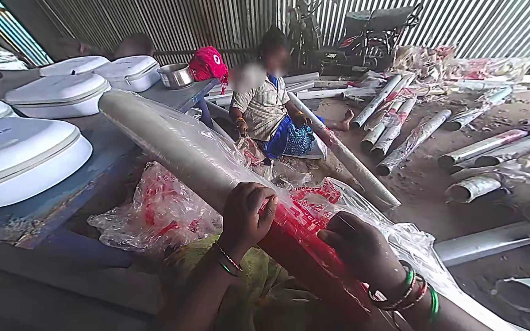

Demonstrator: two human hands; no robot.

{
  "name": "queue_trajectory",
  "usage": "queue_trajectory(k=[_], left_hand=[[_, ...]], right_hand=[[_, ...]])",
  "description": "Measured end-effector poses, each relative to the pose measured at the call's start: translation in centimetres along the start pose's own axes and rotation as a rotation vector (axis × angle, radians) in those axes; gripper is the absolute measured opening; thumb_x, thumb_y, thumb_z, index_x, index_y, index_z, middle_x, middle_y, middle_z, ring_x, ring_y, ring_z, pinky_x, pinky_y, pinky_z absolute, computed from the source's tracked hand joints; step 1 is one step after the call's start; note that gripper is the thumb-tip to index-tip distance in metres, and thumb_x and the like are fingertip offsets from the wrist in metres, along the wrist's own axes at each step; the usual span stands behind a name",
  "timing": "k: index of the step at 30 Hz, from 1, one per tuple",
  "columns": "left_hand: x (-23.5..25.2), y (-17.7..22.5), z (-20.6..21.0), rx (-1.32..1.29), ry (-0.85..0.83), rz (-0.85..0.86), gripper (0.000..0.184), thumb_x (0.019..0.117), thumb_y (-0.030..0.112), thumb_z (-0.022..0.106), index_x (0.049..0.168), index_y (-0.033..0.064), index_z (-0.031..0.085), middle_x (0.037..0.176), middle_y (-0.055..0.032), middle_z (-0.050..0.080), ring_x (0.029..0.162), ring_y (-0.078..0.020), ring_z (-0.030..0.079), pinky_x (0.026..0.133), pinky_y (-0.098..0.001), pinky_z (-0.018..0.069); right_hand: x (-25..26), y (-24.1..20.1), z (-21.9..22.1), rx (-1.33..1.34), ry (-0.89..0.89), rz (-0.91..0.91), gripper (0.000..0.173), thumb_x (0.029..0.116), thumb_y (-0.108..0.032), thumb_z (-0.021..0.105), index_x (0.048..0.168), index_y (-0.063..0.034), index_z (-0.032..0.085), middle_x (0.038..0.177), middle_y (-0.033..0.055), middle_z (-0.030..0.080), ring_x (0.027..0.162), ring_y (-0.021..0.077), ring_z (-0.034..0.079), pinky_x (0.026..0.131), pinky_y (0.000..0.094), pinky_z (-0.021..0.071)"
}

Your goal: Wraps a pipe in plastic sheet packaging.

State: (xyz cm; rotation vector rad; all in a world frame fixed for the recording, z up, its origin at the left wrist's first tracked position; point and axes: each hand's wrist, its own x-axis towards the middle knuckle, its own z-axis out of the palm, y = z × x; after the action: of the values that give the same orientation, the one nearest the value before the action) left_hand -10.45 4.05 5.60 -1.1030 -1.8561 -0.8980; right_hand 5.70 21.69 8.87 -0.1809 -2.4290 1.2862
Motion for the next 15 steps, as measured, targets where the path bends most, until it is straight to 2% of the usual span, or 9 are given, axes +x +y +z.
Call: queue_trajectory(k=[3,7,9,11,15], left_hand=[[0.0,0.0,0.0,0.041,-0.069,-0.002,0.030,0.1020,0.027,0.049,0.097,0.0081,0.073,0.094,-0.0118,0.072,0.094,-0.0273,0.068,0.084,-0.0407,0.0525],[0.0,-0.1,0.3,0.054,-0.107,0.044,0.035,0.1013,0.032,0.050,0.102,0.0042,0.071,0.098,-0.0203,0.071,0.095,-0.0387,0.068,0.084,-0.0520,0.0524],[0.1,-0.4,0.4,0.044,-0.158,0.081,0.043,0.0985,0.040,0.053,0.107,0.0012,0.068,0.100,-0.0256,0.069,0.096,-0.0448,0.066,0.084,-0.0561,0.0508],[0.1,-0.9,-0.1,0.007,-0.282,0.099,0.056,0.0974,0.051,0.056,0.113,-0.0022,0.065,0.106,-0.0307,0.066,0.102,-0.0501,0.063,0.089,-0.0599,0.0474],[0.6,-1.5,-0.4,-0.010,-0.397,0.144,0.070,0.0940,0.062,0.056,0.118,-0.0035,0.063,0.111,-0.0329,0.065,0.107,-0.0520,0.061,0.092,-0.0597,0.0463]], right_hand=[[0.8,-0.1,-0.5,0.027,-0.049,0.078,0.016,0.0919,-0.020,0.070,0.092,-0.0063,0.061,0.070,-0.0089,0.051,0.059,-0.0034,0.047,0.057,0.0175,0.0409],[1.8,0.1,-1.3,0.133,-0.117,0.161,0.013,0.0938,-0.014,0.069,0.094,-0.0028,0.063,0.074,-0.0055,0.054,0.066,0.0003,0.050,0.065,0.0215,0.0440],[2.0,0.3,-1.8,0.109,-0.142,0.170,0.018,0.0953,-0.015,0.069,0.101,0.0025,0.064,0.079,0.0021,0.058,0.071,0.0068,0.052,0.069,0.0274,0.0458],[2.3,0.3,-2.2,0.020,-0.166,0.174,0.027,0.0971,-0.018,0.069,0.107,0.0069,0.065,0.088,0.0130,0.065,0.080,0.0166,0.060,0.077,0.0368,0.0487],[3.0,1.0,-2.5,-0.031,-0.187,0.144,0.028,0.0983,-0.017,0.067,0.106,0.0102,0.065,0.090,0.0181,0.066,0.082,0.0220,0.061,0.078,0.0409,0.0487]])
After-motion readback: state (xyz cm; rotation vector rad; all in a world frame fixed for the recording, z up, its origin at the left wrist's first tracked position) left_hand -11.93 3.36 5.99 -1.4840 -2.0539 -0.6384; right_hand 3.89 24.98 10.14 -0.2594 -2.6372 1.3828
